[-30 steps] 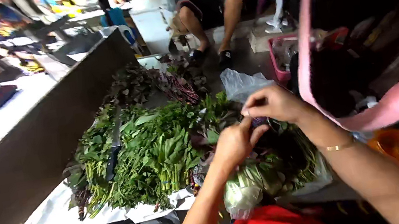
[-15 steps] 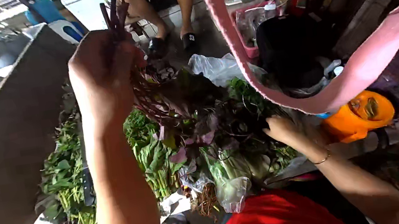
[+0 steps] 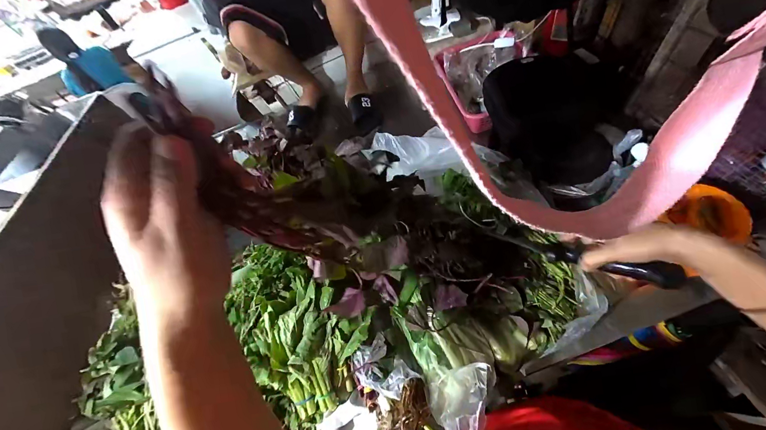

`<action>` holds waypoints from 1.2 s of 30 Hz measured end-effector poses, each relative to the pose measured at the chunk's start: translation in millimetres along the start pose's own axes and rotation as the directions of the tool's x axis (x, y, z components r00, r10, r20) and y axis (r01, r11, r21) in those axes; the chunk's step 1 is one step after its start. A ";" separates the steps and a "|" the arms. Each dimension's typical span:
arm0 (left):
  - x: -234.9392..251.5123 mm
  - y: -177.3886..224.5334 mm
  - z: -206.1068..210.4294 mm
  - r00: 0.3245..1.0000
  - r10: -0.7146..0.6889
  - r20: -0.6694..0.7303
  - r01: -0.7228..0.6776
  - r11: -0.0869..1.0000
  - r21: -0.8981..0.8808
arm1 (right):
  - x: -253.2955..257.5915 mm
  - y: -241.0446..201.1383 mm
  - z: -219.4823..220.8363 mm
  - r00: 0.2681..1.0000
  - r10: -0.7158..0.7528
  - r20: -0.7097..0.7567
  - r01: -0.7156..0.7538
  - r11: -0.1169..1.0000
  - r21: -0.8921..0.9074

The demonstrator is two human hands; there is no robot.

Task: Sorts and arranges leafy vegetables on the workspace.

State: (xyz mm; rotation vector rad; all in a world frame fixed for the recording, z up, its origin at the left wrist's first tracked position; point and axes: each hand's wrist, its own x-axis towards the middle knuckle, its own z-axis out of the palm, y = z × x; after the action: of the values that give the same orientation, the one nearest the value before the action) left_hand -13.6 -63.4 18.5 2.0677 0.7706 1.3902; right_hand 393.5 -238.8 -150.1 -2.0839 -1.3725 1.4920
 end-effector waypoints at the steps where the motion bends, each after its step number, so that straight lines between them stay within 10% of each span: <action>1: -14.6 -0.6 6.3 0.998 -0.018 0.055 0.015 0.999 0.044 | -21.4 7.5 -4.2 1.000 -0.025 -0.001 0.025 0.997 -0.070; 6: -91.5 -36.8 74.5 0.896 -0.302 0.327 0.239 0.946 0.220 | -79.1 49.5 27.1 0.950 -0.205 -0.234 0.251 0.950 0.184; 11: -115.3 -43.9 107.3 0.913 -0.225 0.341 0.166 0.967 0.194 | -38.3 9.6 82.7 0.817 -0.352 -0.457 0.476 0.858 0.191; 16: -122.4 -29.5 120.4 0.942 -0.179 0.283 0.096 0.954 0.283 | -9.7 -61.4 112.4 0.271 -0.746 -0.609 0.679 0.596 -0.428; 19: -125.8 -25.6 127.0 0.973 -0.113 0.201 0.032 0.929 0.368 | 1.9 -88.7 121.5 0.119 -0.807 -0.578 0.744 0.458 -0.486; 36: -131.1 -11.4 144.7 0.976 -0.148 0.160 -0.001 0.729 0.685 | 7.1 -124.0 131.7 0.314 -0.773 -0.552 0.597 0.612 -0.518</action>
State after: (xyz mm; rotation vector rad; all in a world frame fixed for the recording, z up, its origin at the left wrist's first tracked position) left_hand 79.5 -164.0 -120.9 2.6309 1.4181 0.8791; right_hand 215.8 -208.2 -134.2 -1.4755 -1.7256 0.0560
